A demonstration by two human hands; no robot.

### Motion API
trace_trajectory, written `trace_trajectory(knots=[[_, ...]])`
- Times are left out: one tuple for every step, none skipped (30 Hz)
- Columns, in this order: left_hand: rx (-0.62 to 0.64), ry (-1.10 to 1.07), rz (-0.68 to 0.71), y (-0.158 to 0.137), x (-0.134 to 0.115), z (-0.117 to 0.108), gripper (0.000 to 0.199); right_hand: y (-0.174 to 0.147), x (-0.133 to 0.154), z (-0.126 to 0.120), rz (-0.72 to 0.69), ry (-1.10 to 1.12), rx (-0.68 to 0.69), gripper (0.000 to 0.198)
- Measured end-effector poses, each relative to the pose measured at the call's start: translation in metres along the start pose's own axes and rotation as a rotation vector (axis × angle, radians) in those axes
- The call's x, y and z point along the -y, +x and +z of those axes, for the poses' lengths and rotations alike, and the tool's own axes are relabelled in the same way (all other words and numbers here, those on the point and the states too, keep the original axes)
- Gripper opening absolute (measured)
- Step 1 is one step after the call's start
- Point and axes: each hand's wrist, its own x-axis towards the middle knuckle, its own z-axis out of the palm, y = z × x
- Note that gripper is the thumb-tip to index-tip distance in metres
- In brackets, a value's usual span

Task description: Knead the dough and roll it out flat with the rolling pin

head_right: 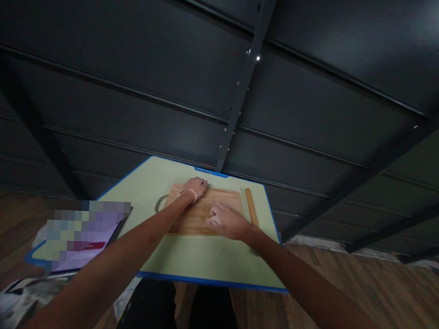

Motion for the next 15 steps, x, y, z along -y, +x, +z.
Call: trace_trajectory(knots=[[0.001,0.001,0.001,0.000,0.000,0.000,0.047,-0.001,0.000,0.000,0.007,0.009,0.006,0.023],[0.005,0.000,0.004,0.001,0.000,0.000,0.046,-0.002,0.001,0.001,0.021,-0.008,0.009,0.025],[0.012,0.001,0.008,0.001,-0.001,-0.001,0.045,-0.003,0.003,0.004,0.046,-0.048,0.005,0.027],[0.019,0.002,0.014,0.001,-0.001,-0.001,0.044,-0.005,0.007,0.007,0.087,-0.100,-0.007,0.030],[0.024,0.004,0.019,0.001,-0.001,-0.001,0.044,-0.005,0.012,0.010,0.144,-0.150,-0.024,0.032],[0.025,0.005,0.025,0.001,-0.001,-0.001,0.044,-0.006,0.017,0.014,0.212,-0.187,-0.048,0.034],[0.024,0.008,0.028,0.001,-0.001,-0.001,0.045,-0.007,0.023,0.018,0.287,-0.212,-0.073,0.036],[0.020,0.013,0.028,0.001,-0.001,-0.001,0.046,-0.007,0.029,0.020,0.357,-0.225,-0.093,0.039],[0.016,0.020,0.027,0.001,-0.001,0.000,0.047,-0.008,0.035,0.022,0.423,-0.229,-0.110,0.043],[0.015,0.028,0.026,0.000,-0.001,0.000,0.048,-0.010,0.039,0.022,0.477,-0.224,-0.118,0.047],[0.017,0.037,0.025,0.001,0.000,0.001,0.049,-0.012,0.041,0.021,0.509,-0.209,-0.115,0.048],[0.020,0.044,0.025,0.001,0.000,0.001,0.049,-0.014,0.042,0.018,0.507,-0.184,-0.102,0.048],[0.024,0.047,0.026,0.001,0.001,0.002,0.049,-0.017,0.040,0.014,0.481,-0.150,-0.083,0.047],[0.026,0.047,0.029,0.002,0.001,0.002,0.049,-0.020,0.036,0.010,0.423,-0.109,-0.054,0.044],[0.028,0.044,0.032,0.002,0.001,0.003,0.048,-0.023,0.031,0.005,0.329,-0.064,-0.021,0.043]])
